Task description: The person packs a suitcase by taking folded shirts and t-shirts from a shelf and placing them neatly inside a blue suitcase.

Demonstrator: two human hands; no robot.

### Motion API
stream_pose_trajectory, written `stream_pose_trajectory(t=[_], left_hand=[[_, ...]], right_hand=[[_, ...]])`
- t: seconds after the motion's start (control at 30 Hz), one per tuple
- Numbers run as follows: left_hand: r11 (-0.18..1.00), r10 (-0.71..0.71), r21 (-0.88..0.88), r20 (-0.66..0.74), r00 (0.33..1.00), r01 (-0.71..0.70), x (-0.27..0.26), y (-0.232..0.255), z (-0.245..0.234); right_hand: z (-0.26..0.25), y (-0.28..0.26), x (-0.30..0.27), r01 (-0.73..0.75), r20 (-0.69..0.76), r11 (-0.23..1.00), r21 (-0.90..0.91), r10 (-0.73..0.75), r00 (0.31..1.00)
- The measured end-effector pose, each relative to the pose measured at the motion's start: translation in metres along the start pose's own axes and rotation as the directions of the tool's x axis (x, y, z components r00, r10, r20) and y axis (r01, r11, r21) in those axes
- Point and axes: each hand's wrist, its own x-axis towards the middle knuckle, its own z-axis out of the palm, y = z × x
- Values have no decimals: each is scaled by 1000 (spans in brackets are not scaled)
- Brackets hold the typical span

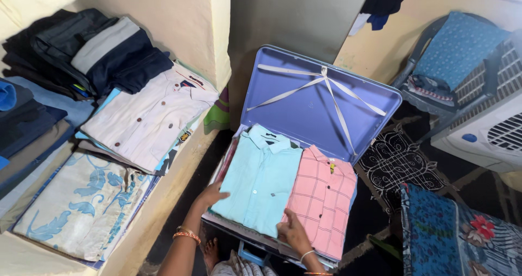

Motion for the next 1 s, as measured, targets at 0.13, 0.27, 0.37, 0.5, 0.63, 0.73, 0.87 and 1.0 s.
stream_pose_trajectory(t=[0.13, 0.27, 0.37, 0.5, 0.63, 0.73, 0.87, 1.0], left_hand=[[987, -118, -115, -77, 990, 109, -6, -27, 4], [953, -259, -183, -87, 962, 240, -37, -3, 15], [947, -217, -258, -64, 974, 194, -65, 22, 15], [918, -204, -361, -70, 976, 166, -69, 6, 15], [959, -212, -223, -160, 964, 174, -51, -40, 30], [959, -212, -221, -135, 968, 179, -51, -46, 24], [960, -250, 104, -97, 963, 260, -52, -23, 8], [819, -47, 542, -265, 963, 189, -52, 6, 0]], right_hand=[[2, 15, 1, 41, -44, 988, -147, -48, 998], [12, -16, -4, -77, -86, 972, -223, 59, 995], [18, -30, -16, -103, -94, 977, -184, 87, 992], [15, -23, -20, -58, -120, 961, -270, 27, 992], [17, 1, -20, -17, -103, 965, -261, -11, 995], [18, 6, -24, -59, -117, 918, -393, 13, 993], [29, -8, -28, -67, -150, 855, -514, -13, 989], [38, -39, -32, -233, -202, 688, -688, 127, 971]])
